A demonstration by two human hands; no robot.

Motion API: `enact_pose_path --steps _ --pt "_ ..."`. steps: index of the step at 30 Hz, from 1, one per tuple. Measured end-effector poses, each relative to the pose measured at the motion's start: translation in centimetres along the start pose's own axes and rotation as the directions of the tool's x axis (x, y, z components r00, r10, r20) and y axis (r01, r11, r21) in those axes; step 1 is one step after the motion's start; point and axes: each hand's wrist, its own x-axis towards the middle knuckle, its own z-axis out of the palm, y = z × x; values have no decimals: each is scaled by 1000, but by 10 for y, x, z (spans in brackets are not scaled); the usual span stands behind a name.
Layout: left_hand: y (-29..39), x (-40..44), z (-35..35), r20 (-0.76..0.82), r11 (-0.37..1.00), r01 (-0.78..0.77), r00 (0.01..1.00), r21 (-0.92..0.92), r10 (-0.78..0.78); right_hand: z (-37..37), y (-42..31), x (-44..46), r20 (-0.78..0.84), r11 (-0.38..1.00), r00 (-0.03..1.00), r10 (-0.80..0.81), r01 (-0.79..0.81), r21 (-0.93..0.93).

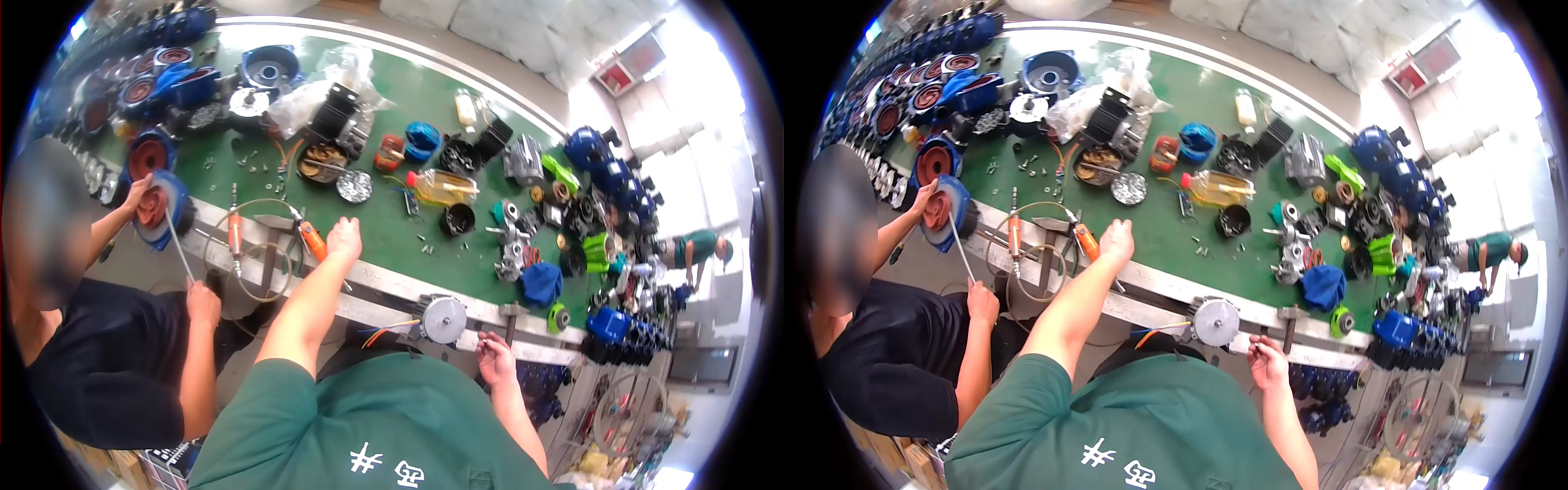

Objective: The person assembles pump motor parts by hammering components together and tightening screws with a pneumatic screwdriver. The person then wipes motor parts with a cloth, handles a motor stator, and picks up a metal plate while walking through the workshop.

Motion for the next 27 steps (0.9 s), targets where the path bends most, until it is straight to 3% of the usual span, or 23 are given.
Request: enact_pose_path --steps 4,5,9,10,12,14,15,21,24,27 --pt "5 -10 -12 8 987 -7 1000 -158 8 -10 6 5 -5 1000 1000 5 -5 -31" --pt "5 -13 0 -77 982 -57 996 -179 44 -12 8 8 2 1000 1000 8 -8 -14" --pt "32 -45 17 134 724 57 990 -688 50 -9 18 16 1 999 1000 10 -10 -43" --pt "43 -63 11 358 555 247 928 -794 99 -9 22 19 3 999 1000 19 -19 -51" --pt "64 -103 1 484 403 388 858 -829 172 -7 29 24 2 994 1000 11 -11 -109" --pt "77 -134 -2 551 350 463 807 -814 214 -5 35 27 -12 990 1000 -2 0 -141" --pt "79 -144 4 531 335 439 803 -834 270 -4 35 29 -18 988 1000 -1 -1 -156" --pt "104 -173 3 519 254 461 814 -850 262 3 25 24 44 981 999 31 -22 -191" --pt "112 -176 3 543 234 493 793 -838 275 5 27 25 69 933 997 26 0 -360" --pt "113 -173 6 586 105 580 771 -808 250 5 33 27 103 876 994 22 31 -482"
